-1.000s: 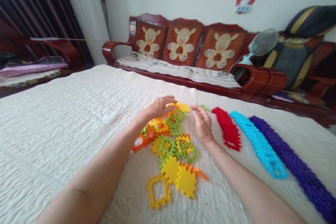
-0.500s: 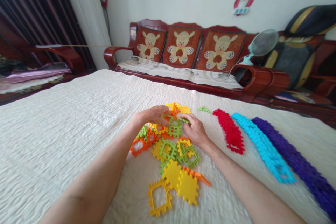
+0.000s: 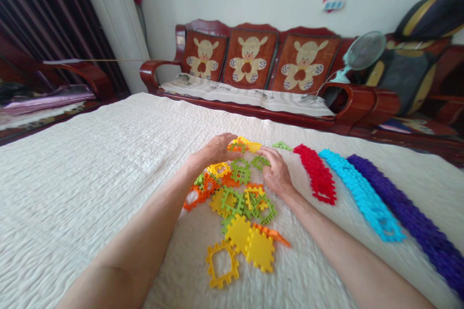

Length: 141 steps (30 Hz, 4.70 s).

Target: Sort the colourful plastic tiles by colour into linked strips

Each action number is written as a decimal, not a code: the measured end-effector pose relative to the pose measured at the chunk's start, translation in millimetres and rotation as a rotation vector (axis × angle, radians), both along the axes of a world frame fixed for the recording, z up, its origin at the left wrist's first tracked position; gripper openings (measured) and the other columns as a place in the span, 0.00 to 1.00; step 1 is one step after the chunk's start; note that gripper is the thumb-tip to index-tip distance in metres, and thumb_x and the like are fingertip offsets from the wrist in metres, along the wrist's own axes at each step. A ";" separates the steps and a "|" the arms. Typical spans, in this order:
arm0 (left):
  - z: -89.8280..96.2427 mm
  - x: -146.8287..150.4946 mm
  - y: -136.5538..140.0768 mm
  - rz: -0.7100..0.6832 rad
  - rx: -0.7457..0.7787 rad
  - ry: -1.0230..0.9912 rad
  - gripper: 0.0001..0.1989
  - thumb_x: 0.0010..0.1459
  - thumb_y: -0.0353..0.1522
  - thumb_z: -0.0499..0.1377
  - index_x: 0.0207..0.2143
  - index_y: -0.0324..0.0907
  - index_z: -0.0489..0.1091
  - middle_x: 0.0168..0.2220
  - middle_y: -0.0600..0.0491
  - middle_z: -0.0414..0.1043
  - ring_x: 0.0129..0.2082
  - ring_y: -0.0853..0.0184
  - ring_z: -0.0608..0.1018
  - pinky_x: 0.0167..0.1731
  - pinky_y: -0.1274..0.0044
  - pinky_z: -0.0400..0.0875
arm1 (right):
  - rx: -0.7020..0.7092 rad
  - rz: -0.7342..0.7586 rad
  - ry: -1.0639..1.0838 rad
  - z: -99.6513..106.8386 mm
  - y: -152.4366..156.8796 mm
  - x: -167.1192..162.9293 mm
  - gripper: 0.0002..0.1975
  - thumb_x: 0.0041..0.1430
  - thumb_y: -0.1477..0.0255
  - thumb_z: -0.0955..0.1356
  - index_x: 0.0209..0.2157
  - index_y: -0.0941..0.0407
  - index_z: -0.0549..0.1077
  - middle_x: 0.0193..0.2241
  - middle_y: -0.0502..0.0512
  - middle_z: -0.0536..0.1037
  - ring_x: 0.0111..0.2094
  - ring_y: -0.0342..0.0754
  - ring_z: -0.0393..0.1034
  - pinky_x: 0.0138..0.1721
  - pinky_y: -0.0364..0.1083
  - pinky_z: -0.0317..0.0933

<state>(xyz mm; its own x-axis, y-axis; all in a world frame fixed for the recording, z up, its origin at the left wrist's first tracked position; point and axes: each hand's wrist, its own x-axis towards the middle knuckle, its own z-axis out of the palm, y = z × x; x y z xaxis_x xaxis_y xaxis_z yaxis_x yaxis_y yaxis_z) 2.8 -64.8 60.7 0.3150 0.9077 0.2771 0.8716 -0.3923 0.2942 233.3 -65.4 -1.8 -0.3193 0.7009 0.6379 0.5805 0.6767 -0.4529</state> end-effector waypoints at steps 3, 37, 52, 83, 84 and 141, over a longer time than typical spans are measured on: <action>-2.4 6.4 -2.2 -0.067 0.036 -0.024 0.23 0.59 0.42 0.57 0.52 0.36 0.69 0.52 0.42 0.72 0.52 0.60 0.74 0.54 0.70 0.65 | -0.014 -0.032 0.046 -0.4 2.8 0.7 0.25 0.43 0.82 0.58 0.43 0.56 0.73 0.47 0.59 0.74 0.52 0.53 0.66 0.59 0.55 0.57; -4.0 20.6 -124.1 -0.529 -0.022 -0.115 0.10 0.58 0.27 0.51 0.38 0.40 0.72 0.36 0.49 0.75 0.36 0.68 0.76 0.39 0.77 0.70 | -0.244 -0.244 0.267 -1.2 -107.1 23.5 0.14 0.53 0.70 0.61 0.36 0.54 0.76 0.37 0.57 0.80 0.42 0.53 0.73 0.48 0.53 0.65; -26.8 -14.5 -91.8 -0.319 0.182 -0.175 0.23 0.53 0.21 0.47 0.47 0.40 0.72 0.45 0.46 0.75 0.45 0.66 0.76 0.48 0.73 0.71 | -0.240 -0.248 0.217 -0.8 -105.1 20.4 0.14 0.52 0.69 0.61 0.34 0.55 0.76 0.35 0.57 0.80 0.39 0.51 0.74 0.44 0.49 0.66; 11.7 -102.5 -84.7 0.493 -0.194 0.081 0.24 0.55 0.37 0.56 0.55 0.42 0.67 0.51 0.47 0.73 0.51 0.60 0.74 0.51 0.72 0.67 | -0.294 -0.228 0.123 4.9 -104.2 20.2 0.16 0.51 0.65 0.60 0.34 0.56 0.76 0.35 0.58 0.80 0.38 0.52 0.74 0.44 0.50 0.67; 13.3 -103.1 -87.1 0.446 -0.248 0.122 0.28 0.54 0.39 0.58 0.57 0.43 0.66 0.53 0.46 0.72 0.53 0.59 0.73 0.52 0.72 0.66 | -0.297 -0.229 0.123 4.5 -104.2 20.4 0.16 0.51 0.65 0.60 0.34 0.56 0.76 0.35 0.58 0.80 0.38 0.52 0.74 0.44 0.50 0.67; 25.9 -16.0 -91.9 0.194 -0.326 0.419 0.13 0.51 0.32 0.57 0.37 0.41 0.78 0.38 0.43 0.79 0.39 0.59 0.79 0.38 0.74 0.71 | -0.235 -0.213 0.137 -1.5 -102.1 17.2 0.12 0.52 0.71 0.61 0.32 0.54 0.76 0.34 0.55 0.80 0.38 0.49 0.74 0.44 0.48 0.66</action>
